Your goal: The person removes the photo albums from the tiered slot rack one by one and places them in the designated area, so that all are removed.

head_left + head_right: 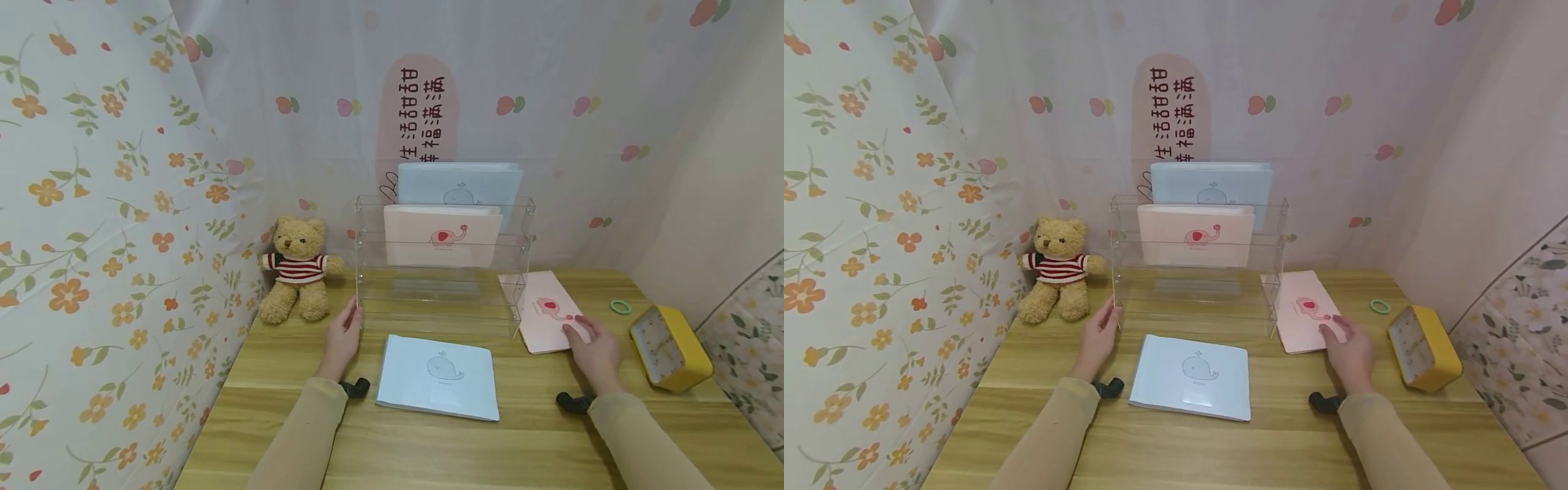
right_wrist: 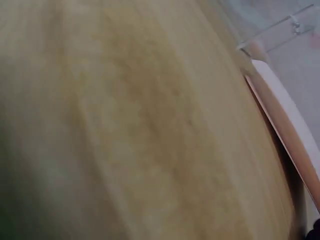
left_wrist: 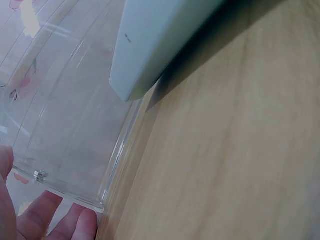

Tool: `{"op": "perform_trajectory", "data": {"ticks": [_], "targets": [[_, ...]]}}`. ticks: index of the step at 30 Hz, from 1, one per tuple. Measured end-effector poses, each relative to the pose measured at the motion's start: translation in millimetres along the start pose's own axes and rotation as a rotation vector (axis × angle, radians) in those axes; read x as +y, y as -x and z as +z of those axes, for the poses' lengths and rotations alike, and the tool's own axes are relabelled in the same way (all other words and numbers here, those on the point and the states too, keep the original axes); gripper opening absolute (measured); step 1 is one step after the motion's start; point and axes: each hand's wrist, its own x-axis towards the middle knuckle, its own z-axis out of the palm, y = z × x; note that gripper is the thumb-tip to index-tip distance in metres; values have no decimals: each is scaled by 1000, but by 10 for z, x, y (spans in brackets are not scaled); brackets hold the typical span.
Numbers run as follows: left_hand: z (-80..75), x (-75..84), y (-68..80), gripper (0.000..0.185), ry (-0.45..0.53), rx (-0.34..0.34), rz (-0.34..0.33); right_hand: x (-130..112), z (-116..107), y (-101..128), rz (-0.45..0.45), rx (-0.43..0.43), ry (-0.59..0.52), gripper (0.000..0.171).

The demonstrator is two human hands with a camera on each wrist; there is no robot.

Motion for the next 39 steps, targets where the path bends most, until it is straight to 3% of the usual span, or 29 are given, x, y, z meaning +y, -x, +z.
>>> {"op": "perform_trajectory", "data": {"ticks": [4,7,19,27,39], "targets": [[-5,-14,-24,47,9,4,6,50,-5,-11,-125,-56,103,74],[-12,-17,-34,49,18,7,9,53,7,-6,-165,-64,142,75],[-19,-38,-10,45,10,13,22,62,86,66,-253,42,168,55],[-17,-38,-6,43,2,10,2,40,91,101,-291,70,174,52],[4,7,10,46,19,-6,13,68,78,138,-239,60,175,53]]}}
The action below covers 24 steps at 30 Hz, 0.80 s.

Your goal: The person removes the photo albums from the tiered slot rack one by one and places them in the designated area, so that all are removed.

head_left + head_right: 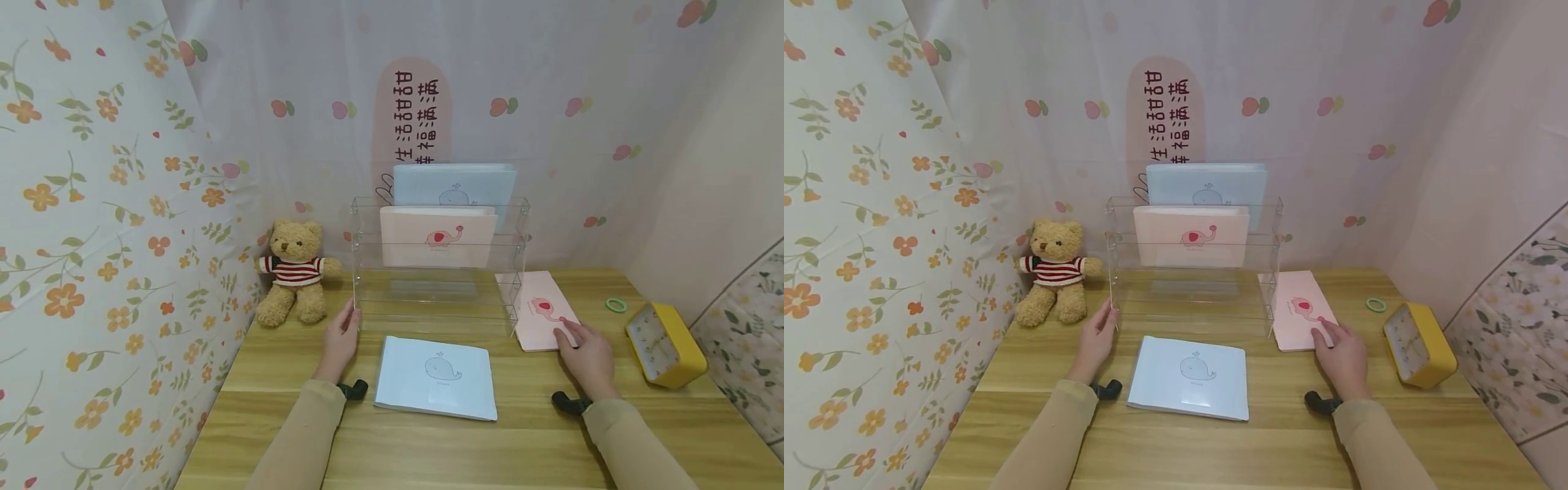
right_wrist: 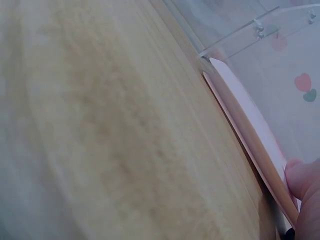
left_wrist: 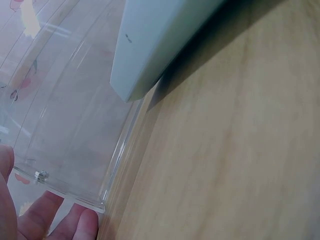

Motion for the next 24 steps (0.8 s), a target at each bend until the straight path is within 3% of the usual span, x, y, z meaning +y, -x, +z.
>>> {"op": "perform_trajectory", "data": {"ticks": [10,15,19,24], "targets": [[35,-40,10,46,-28,8,11,16,-24,37,45,-3,-59,53],[60,-59,25,45,-17,-4,22,-44,-127,119,-14,-12,7,48],[54,-61,13,43,-13,0,10,-277,-221,140,-68,20,20,43],[17,-43,-10,44,-14,4,-7,-807,-315,59,-219,136,-66,33]]}}
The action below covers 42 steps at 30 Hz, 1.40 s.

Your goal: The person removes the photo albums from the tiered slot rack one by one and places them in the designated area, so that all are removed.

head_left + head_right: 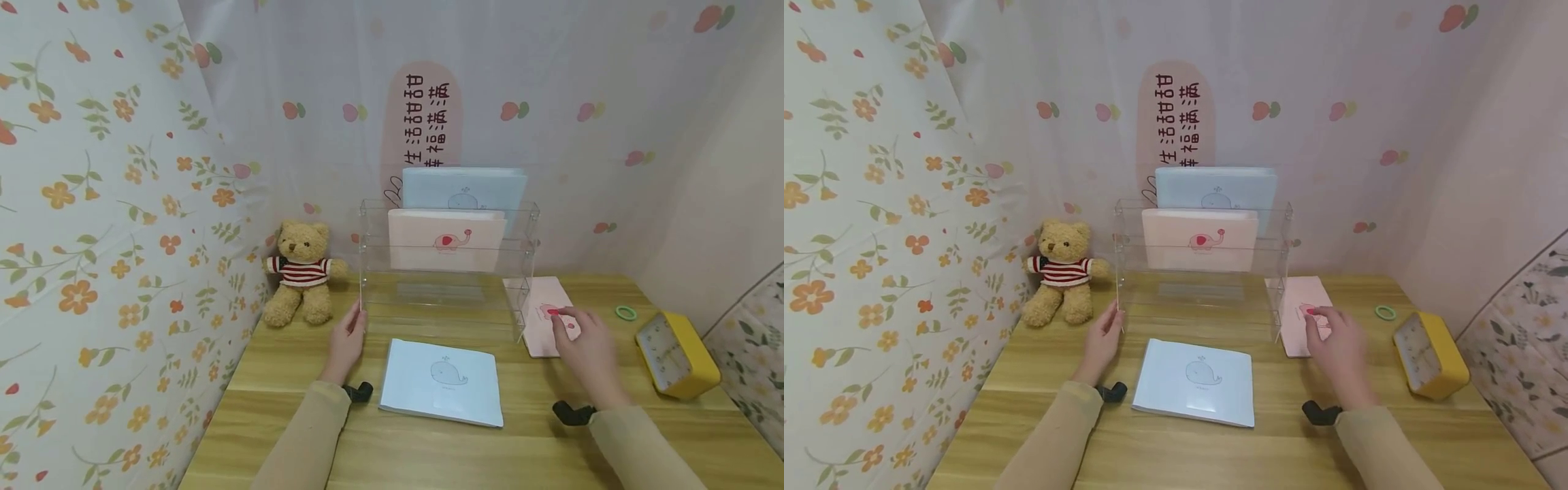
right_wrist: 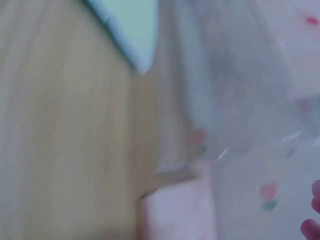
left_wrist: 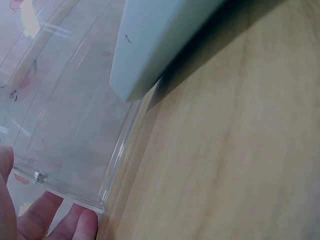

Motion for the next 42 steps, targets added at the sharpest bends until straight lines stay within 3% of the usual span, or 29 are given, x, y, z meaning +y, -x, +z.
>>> {"op": "perform_trajectory", "data": {"ticks": [4,8,14,21,26,32,42], "targets": [[3,10,5,43,18,-12,-6,-439,-61,-214,-110,32,-82,35],[-16,8,19,43,27,-9,-9,-851,-89,-473,-175,-49,-171,42],[-37,21,14,45,11,5,-12,-1282,-41,-903,-173,-120,-243,59],[-38,40,33,47,-7,2,-18,-1484,10,-1261,9,-200,-379,79],[-24,35,23,46,-8,1,-17,-1596,21,-1348,42,-199,-424,82],[-18,15,11,44,-1,-3,-8,-1682,60,-1372,19,-189,-389,79],[-15,7,1,44,-11,-7,3,-1783,89,-1484,-162,-162,-265,46]]}}
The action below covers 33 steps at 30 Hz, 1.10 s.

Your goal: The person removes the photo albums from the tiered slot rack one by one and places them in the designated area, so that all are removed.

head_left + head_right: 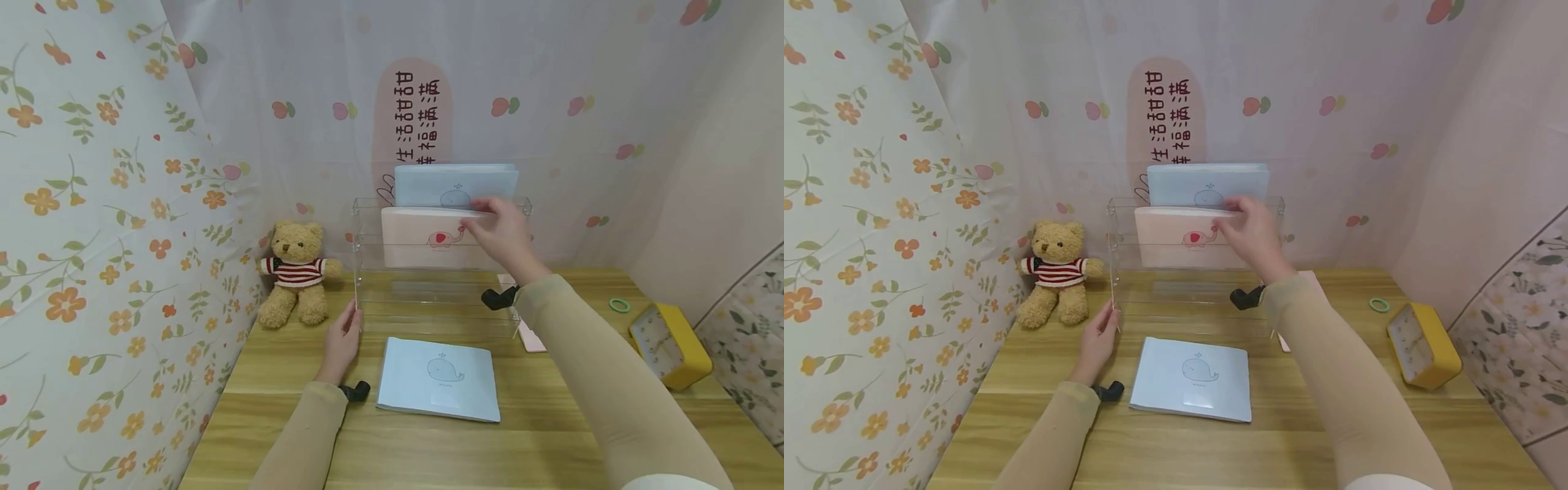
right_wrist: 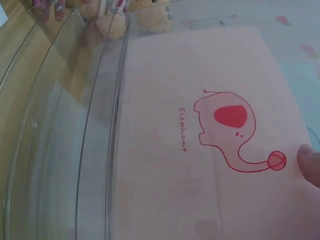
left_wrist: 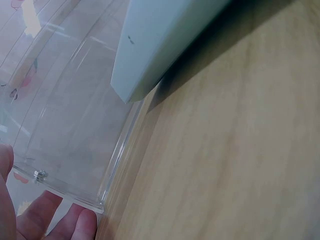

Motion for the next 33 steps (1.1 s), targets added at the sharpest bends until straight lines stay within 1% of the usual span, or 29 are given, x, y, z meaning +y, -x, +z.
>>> {"op": "perform_trajectory", "data": {"ticks": [2,5,12,15,17,20,23,26,30,33], "targets": [[2,3,-11,44,0,-1,-2,-5,7,-24,-11,-12,0,43],[6,13,-17,44,-3,1,-3,-21,11,-43,-2,-37,-2,41],[3,29,-16,49,-20,6,14,-59,18,-45,95,-126,20,44],[-4,37,-15,47,-11,7,13,-73,36,-44,129,-122,21,43],[-9,38,-10,46,-4,6,8,-79,59,-38,143,-102,9,41],[-8,35,4,45,-4,5,-2,-84,109,-12,152,-44,-18,36],[5,16,16,45,-12,6,-5,-119,152,28,163,15,-32,30],[20,-3,12,45,-9,14,1,-181,172,59,166,56,-38,26],[26,-7,4,47,-10,22,13,-264,182,82,129,125,-72,24],[26,-12,8,48,-12,23,6,-320,181,116,91,175,-98,23]]}}
